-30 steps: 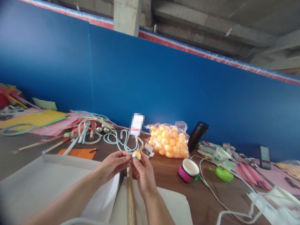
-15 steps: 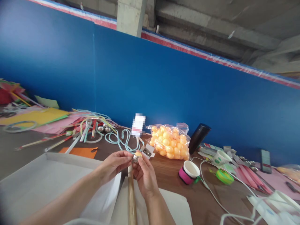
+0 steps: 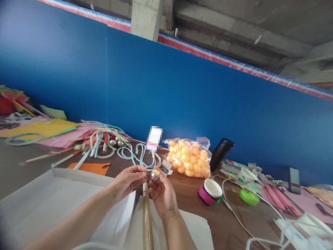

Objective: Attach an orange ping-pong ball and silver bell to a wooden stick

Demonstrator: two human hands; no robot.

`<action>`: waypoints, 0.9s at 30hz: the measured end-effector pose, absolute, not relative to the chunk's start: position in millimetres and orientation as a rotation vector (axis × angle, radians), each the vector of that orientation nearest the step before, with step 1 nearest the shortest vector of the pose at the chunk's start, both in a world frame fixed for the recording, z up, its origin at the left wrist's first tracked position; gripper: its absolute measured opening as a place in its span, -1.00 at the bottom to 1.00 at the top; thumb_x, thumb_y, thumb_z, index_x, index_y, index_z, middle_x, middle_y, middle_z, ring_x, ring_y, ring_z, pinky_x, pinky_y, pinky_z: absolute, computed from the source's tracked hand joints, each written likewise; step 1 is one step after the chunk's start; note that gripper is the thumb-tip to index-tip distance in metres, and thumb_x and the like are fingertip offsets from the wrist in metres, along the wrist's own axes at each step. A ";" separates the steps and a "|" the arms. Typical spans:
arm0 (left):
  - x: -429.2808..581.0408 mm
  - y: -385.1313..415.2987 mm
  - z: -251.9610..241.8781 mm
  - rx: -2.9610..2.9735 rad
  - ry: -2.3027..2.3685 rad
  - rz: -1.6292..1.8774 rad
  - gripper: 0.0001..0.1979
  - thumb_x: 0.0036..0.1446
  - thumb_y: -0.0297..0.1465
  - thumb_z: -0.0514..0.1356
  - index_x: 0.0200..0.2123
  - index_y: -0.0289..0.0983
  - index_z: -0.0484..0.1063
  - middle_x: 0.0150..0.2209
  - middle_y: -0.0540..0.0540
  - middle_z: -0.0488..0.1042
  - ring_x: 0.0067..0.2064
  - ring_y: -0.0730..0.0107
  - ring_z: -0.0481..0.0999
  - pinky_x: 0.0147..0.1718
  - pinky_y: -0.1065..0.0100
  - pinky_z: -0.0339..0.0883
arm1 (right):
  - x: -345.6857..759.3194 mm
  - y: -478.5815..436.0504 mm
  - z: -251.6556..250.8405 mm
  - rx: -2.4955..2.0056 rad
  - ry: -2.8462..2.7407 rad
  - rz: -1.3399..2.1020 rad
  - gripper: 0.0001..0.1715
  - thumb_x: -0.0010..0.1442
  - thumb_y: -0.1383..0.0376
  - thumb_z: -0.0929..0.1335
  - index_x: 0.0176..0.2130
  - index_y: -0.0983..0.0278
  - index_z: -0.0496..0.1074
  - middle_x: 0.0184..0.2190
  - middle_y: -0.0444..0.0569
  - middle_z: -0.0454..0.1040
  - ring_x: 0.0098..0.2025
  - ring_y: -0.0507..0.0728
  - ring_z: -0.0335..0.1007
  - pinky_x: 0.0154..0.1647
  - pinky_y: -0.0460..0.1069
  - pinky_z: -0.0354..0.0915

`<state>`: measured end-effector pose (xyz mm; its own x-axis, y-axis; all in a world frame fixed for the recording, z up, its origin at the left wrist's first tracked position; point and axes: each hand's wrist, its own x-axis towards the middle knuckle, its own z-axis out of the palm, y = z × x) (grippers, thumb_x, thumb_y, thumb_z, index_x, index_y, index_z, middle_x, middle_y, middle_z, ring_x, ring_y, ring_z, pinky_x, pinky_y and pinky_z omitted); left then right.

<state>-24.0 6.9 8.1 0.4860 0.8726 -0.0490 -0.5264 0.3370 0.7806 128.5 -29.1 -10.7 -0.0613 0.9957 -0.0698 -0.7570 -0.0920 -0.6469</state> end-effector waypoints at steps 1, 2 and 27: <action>-24.2 6.8 8.4 0.788 0.511 0.967 -0.83 -0.10 -0.48 0.30 -0.37 -0.36 0.42 -0.39 -0.08 0.46 -0.37 0.53 0.45 -0.22 0.44 0.31 | 128.1 -29.7 -10.1 -0.591 -0.533 1.576 -0.60 0.18 0.35 0.31 0.04 0.24 0.29 -0.30 -0.02 0.49 -0.38 0.04 0.44 -0.43 -0.13 0.38; -24.4 6.8 8.5 0.795 0.505 0.967 -0.82 -0.10 -0.47 0.30 -0.36 -0.35 0.42 -0.39 -0.08 0.46 -0.37 0.53 0.45 -0.22 0.44 0.31 | 127.6 -30.4 -9.5 -0.589 -0.544 1.567 -0.60 0.19 0.34 0.31 0.04 0.24 0.29 -0.29 -0.02 0.49 -0.37 0.04 0.44 -0.41 -0.12 0.38; -19.5 3.4 14.1 1.002 0.529 1.028 -0.75 -0.14 -0.38 0.32 -0.36 -0.35 0.40 -0.42 -0.03 0.42 -0.41 0.51 0.42 -0.35 0.42 0.30 | 118.7 -36.9 -3.8 -0.689 -0.756 1.472 -0.63 0.17 0.26 0.34 0.00 0.20 0.34 -0.23 -0.03 0.47 -0.35 0.06 0.41 -0.47 -0.11 0.30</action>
